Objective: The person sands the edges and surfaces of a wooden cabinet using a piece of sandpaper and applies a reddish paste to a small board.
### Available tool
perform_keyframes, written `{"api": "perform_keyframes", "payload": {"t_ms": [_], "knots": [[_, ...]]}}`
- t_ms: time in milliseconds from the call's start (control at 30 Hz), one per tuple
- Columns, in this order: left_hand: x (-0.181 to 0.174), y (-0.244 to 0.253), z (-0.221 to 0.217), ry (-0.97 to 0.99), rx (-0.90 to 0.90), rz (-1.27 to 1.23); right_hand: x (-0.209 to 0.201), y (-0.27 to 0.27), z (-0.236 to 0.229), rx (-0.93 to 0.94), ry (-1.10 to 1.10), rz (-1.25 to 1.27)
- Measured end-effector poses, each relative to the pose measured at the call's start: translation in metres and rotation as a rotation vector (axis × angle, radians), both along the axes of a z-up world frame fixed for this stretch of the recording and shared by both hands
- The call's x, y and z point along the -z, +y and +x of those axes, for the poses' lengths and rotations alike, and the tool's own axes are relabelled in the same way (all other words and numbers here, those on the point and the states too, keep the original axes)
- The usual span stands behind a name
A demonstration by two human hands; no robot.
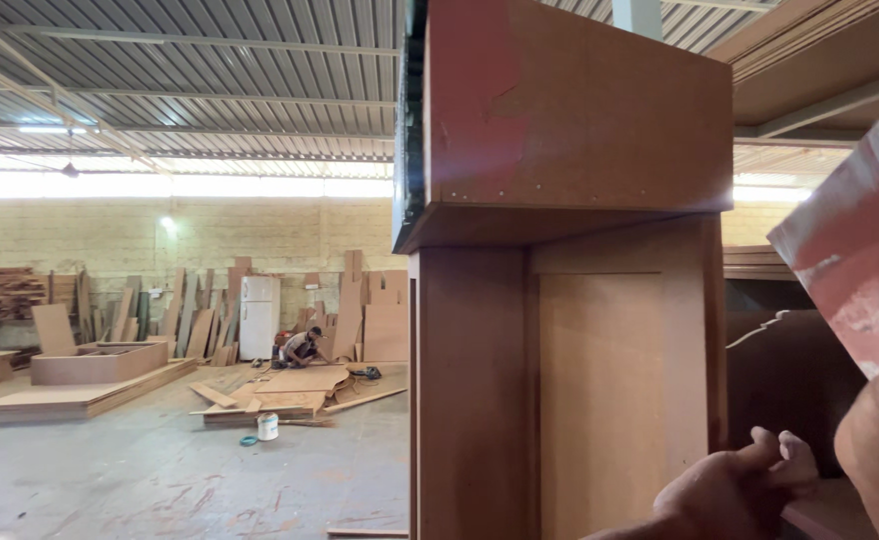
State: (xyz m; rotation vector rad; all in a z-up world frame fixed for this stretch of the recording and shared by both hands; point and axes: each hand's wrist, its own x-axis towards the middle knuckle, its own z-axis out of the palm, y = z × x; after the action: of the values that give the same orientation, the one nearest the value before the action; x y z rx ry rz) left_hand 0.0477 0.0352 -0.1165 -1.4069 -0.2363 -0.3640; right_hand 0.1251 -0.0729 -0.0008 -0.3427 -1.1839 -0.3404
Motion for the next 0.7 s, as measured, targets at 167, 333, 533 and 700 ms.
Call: {"api": "perform_keyframes", "payload": {"t_ms": [167, 333, 533, 700], "knots": [[-0.03, -0.011, -0.068, -0.066, 0.202, -0.405, -0.043, -0.024, -0.065, 0.107, -0.009, -0.143], [-0.101, -0.006, -0.187, -0.1, 0.296, -0.312, -0.113, 0.001, -0.108, 0.446, -0.371, 0.134], [-0.176, -0.003, -0.283, -0.408, 0.371, -0.126, -0.165, 0.036, -0.121, 0.46, -0.373, 0.224], [-0.202, -0.016, -0.317, -0.591, 0.485, -0.032, -0.123, 0.067, -0.154, 0.721, -0.246, 0.328]]}}
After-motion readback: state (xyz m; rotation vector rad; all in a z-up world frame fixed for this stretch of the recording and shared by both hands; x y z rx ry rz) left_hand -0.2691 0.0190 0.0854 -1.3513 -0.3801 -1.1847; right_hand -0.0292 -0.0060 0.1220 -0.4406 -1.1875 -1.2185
